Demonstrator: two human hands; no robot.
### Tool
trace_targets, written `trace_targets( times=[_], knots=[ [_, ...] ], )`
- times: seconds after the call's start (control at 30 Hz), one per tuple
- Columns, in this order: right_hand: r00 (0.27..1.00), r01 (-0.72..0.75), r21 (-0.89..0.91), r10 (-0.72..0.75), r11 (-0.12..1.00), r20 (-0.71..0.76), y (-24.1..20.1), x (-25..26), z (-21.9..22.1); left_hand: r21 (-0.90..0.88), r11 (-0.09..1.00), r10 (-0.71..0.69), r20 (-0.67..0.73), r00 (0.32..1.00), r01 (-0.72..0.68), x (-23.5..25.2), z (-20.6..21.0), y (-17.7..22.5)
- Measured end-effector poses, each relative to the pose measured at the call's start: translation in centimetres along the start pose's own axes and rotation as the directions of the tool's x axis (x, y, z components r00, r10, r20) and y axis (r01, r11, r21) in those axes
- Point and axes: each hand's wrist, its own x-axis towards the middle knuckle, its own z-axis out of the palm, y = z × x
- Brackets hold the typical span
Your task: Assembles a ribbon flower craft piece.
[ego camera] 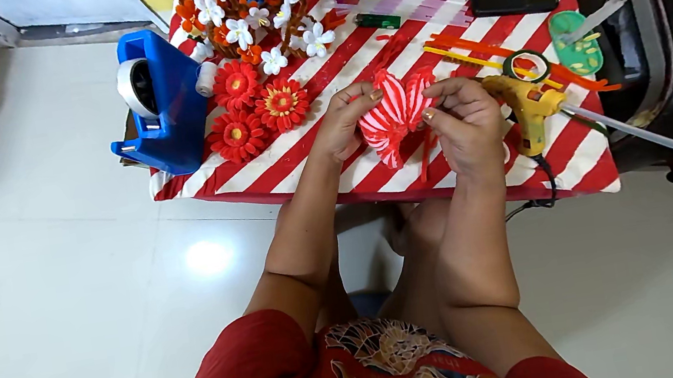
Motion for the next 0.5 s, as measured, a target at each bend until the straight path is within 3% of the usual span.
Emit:
trace_targets(
  times=[0.5],
  knots=[
    [1.0, -0.011, -0.027, 0.011, 1.0, -0.011, -0.05, 0.05, 0.28, 0.0, 1.0, 0.0, -0.004, 1.0, 0.0, 0.05, -0.05, -0.05]
  ],
)
